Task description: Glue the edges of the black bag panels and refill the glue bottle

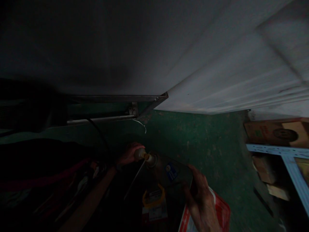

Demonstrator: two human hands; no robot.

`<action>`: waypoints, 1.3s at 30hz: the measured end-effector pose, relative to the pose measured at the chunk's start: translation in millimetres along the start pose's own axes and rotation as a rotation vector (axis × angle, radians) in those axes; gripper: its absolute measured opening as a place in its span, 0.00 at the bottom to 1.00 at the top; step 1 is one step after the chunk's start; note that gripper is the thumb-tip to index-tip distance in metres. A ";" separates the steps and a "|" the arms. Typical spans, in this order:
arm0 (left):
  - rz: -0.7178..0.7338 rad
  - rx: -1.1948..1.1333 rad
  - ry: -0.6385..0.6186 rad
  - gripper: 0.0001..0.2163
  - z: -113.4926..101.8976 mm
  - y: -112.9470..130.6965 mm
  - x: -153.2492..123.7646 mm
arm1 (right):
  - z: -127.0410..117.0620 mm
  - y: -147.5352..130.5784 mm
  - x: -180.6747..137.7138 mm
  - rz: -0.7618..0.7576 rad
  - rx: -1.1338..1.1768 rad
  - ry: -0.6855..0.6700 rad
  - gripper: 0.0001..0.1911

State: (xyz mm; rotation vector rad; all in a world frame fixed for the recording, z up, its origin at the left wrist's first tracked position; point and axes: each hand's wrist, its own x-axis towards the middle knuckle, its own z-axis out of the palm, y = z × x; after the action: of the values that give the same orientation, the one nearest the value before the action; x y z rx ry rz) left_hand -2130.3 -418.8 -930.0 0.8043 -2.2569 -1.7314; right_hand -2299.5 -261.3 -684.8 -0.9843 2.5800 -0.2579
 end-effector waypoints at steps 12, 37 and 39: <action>-0.004 0.027 0.005 0.23 -2.5 1.4 -1.1 | 3.1 5.4 1.8 -0.037 0.000 -0.039 0.28; 0.011 0.030 0.008 0.25 -5.0 2.0 -1.4 | 5.7 -10.1 0.2 -0.014 0.012 -0.004 0.28; 0.008 0.018 0.006 0.24 -6.7 3.9 -1.9 | 5.3 -7.5 0.3 -0.019 0.002 -0.020 0.28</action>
State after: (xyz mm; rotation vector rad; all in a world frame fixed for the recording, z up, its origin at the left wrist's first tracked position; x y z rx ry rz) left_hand -2126.8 -422.7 -923.9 0.8017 -2.2711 -1.7053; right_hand -2293.0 -267.3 -687.5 -1.0068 2.5527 -0.2538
